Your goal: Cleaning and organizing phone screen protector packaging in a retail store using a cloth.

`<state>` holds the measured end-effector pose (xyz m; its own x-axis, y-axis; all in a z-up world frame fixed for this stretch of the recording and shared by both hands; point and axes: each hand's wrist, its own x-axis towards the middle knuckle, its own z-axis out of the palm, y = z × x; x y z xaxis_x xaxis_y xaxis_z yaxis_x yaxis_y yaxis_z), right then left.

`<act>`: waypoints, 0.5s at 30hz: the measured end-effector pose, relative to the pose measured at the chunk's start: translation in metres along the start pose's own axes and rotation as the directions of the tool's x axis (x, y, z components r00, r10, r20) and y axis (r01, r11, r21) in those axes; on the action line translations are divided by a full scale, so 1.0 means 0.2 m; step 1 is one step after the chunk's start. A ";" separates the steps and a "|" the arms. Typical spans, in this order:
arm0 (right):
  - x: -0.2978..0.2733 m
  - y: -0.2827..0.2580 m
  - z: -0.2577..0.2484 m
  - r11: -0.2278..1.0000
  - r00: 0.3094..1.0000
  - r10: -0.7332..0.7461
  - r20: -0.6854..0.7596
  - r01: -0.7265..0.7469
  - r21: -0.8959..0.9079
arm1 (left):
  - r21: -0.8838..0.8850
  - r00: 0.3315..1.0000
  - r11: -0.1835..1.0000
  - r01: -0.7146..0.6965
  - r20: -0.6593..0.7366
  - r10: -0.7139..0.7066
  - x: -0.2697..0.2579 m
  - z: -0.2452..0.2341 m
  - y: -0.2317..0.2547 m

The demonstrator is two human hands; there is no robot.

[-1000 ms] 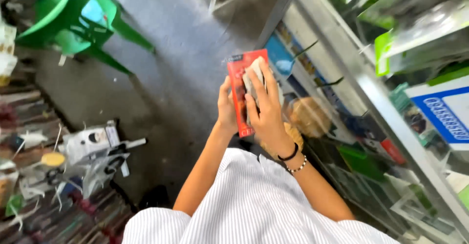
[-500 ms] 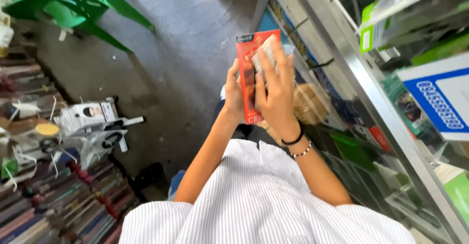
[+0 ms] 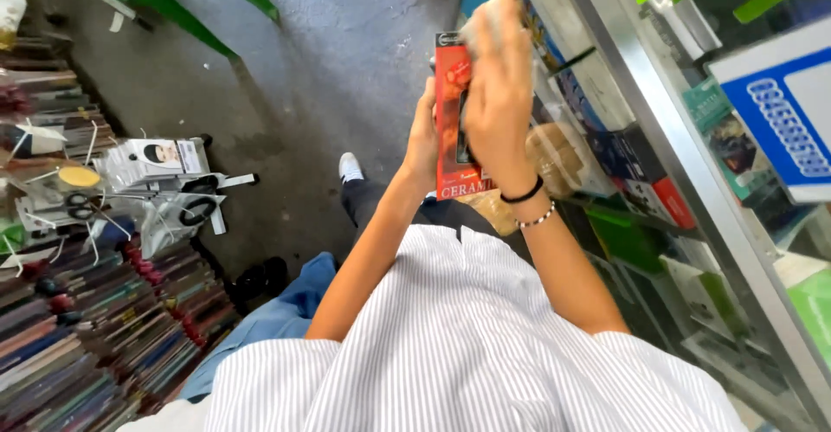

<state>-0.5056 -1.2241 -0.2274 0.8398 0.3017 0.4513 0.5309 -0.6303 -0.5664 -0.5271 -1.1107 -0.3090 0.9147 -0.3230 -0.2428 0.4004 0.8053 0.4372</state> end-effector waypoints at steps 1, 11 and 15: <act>-0.02 0.00 -0.02 0.998 0.995 0.061 -0.076 -0.062 -0.015 | -0.026 0.999 1.000 0.008 0.051 -0.007 -0.01 0.03 -0.02; 0.02 -0.15 0.03 0.997 0.997 -0.081 0.006 0.081 0.011 | -0.029 0.997 0.999 -0.038 0.073 0.040 -0.08 0.05 0.14; 0.11 -0.23 0.17 0.997 0.992 0.068 -0.107 -0.072 -0.035 | 0.015 0.997 1.000 0.023 0.069 -0.024 -0.12 -0.02 0.24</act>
<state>-0.5075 -1.1642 -0.2153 0.8571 0.1802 0.4826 0.4646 -0.6754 -0.5728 -0.5305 -1.0620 -0.2848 0.9064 -0.3758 -0.1930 0.4222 0.7899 0.4448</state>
